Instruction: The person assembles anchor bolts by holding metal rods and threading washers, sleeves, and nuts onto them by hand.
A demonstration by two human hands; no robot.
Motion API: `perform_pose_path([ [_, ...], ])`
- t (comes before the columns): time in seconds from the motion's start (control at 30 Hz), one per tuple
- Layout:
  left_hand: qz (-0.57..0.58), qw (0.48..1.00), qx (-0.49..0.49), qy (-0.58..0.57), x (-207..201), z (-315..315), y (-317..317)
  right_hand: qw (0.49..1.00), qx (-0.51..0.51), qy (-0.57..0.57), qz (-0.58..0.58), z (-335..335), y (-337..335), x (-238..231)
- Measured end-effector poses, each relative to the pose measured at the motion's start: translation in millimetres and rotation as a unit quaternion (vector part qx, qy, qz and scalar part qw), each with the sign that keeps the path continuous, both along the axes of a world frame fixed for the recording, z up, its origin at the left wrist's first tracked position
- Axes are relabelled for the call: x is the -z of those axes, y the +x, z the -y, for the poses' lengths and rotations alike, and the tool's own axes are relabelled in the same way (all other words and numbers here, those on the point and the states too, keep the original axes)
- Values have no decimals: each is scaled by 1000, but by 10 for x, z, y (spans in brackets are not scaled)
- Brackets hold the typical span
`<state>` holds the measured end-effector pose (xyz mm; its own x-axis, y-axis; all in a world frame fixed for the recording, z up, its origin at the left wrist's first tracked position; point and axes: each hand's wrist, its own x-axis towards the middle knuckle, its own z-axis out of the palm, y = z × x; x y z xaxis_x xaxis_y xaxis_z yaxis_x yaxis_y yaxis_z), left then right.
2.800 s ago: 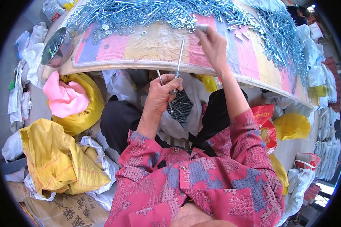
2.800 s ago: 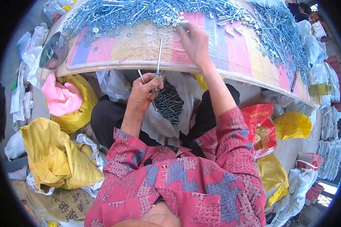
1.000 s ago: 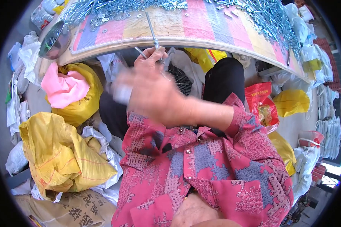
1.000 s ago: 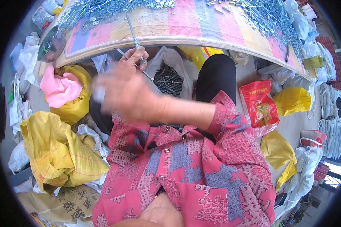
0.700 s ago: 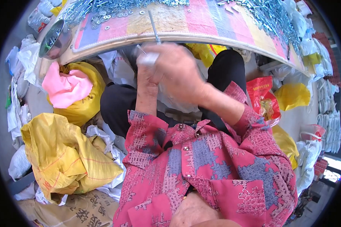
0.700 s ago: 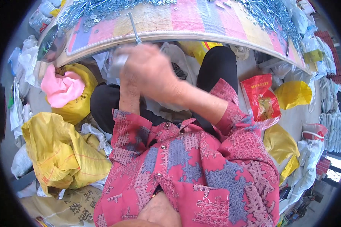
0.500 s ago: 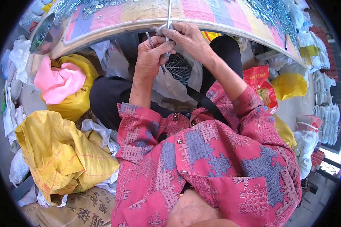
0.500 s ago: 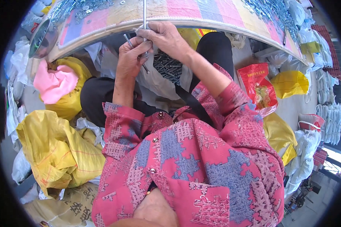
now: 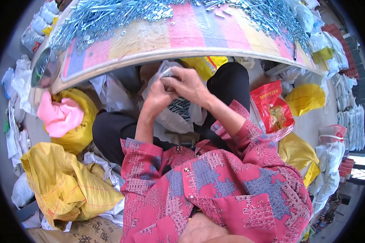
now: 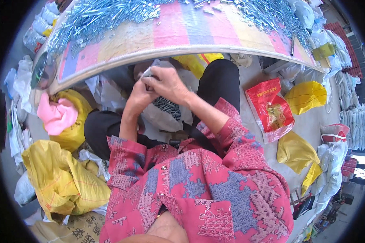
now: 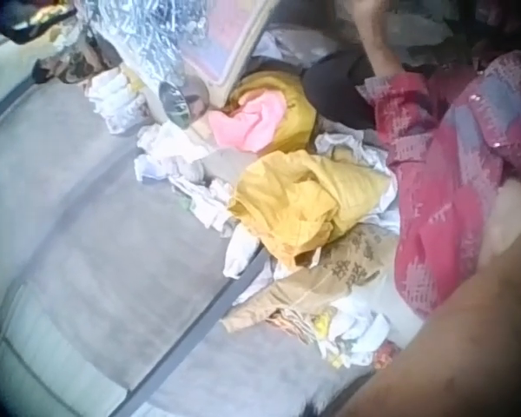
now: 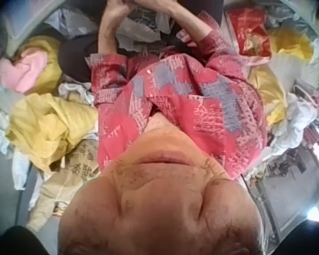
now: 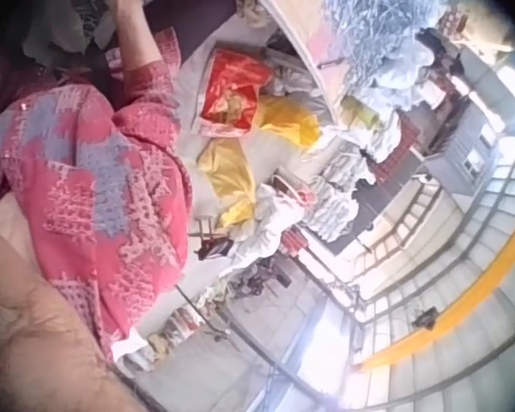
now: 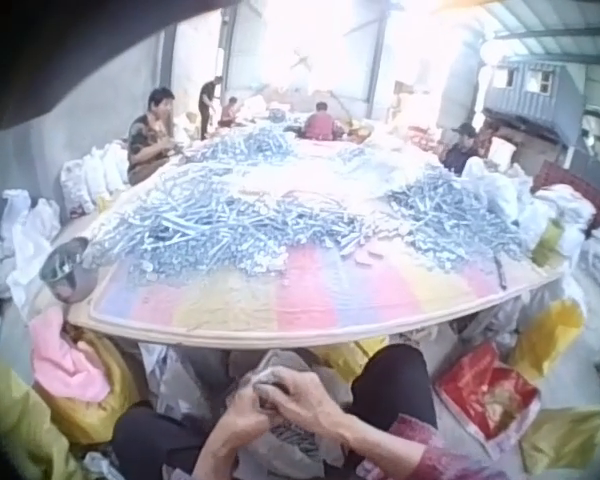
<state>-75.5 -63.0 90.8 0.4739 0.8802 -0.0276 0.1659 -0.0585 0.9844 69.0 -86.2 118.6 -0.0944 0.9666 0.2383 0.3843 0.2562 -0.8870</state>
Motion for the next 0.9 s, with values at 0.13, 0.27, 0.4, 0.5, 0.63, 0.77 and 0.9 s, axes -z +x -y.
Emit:
perform_pose_path([
  [0.13, 106, 986, 52, -120, -222, -13, 107, 989, 17, -112, -100, -114, 252, -195],
  [0.27, 153, 966, 85, -189, -140, -47, 212, 986, 59, -97, -126, -386, 679, -423],
  [0.4, 154, 954, 79, -246, -79, -94, 338, 963, 226, 75, 128, -1068, 1534, -295],
  [0.5, 194, 938, 49, -285, -80, -112, 366, 820, 426, 149, 352, -1704, 2108, -172],
  [0.63, 285, 907, 29, -309, -116, -145, 401, 800, 376, 116, 452, -1985, 2287, 33],
  [0.77, 255, 916, -37, -306, -257, -145, 458, 964, 229, 42, 130, -1699, 2041, -207],
  [0.9, 209, 941, -19, -267, -184, -205, 402, 991, 105, -2, -81, -1277, 1625, -257],
])
